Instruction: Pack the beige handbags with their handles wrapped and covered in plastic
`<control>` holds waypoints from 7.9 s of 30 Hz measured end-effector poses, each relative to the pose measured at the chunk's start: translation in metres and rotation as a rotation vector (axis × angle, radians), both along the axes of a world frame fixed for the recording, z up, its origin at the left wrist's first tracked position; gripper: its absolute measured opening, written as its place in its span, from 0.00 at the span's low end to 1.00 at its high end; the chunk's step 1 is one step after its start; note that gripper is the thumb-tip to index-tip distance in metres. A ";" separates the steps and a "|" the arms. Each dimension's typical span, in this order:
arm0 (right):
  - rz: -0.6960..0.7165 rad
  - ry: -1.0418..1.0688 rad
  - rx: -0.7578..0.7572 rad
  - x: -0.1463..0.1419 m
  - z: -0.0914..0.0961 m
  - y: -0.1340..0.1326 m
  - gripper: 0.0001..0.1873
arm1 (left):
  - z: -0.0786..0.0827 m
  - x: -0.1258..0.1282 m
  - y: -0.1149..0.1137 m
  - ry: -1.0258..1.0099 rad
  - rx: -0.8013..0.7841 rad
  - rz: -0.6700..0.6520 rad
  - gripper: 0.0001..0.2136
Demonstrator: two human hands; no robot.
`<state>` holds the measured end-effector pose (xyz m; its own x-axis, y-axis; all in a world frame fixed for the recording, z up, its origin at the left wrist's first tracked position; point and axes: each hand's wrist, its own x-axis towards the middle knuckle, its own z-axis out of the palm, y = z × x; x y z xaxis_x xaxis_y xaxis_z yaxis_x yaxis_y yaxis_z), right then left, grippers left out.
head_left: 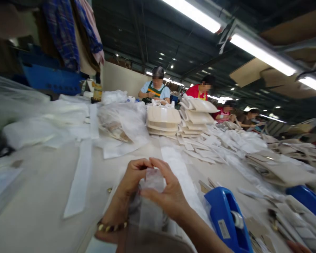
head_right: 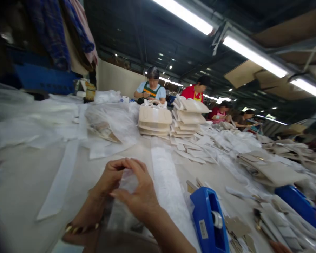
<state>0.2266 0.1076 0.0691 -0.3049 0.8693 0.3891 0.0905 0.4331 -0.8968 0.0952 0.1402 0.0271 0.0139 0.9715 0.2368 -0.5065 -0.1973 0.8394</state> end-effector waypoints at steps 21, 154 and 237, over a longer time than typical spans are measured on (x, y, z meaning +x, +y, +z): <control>0.071 -0.530 0.707 0.015 -0.034 -0.064 0.18 | -0.001 -0.011 0.010 -0.316 -0.017 0.292 0.10; -0.141 -0.357 0.670 0.045 -0.123 -0.108 0.12 | -0.057 -0.008 -0.177 1.501 0.357 0.005 0.51; 0.099 -0.471 0.777 0.054 -0.112 -0.236 0.15 | -0.031 0.004 -0.163 1.931 0.542 -0.256 0.48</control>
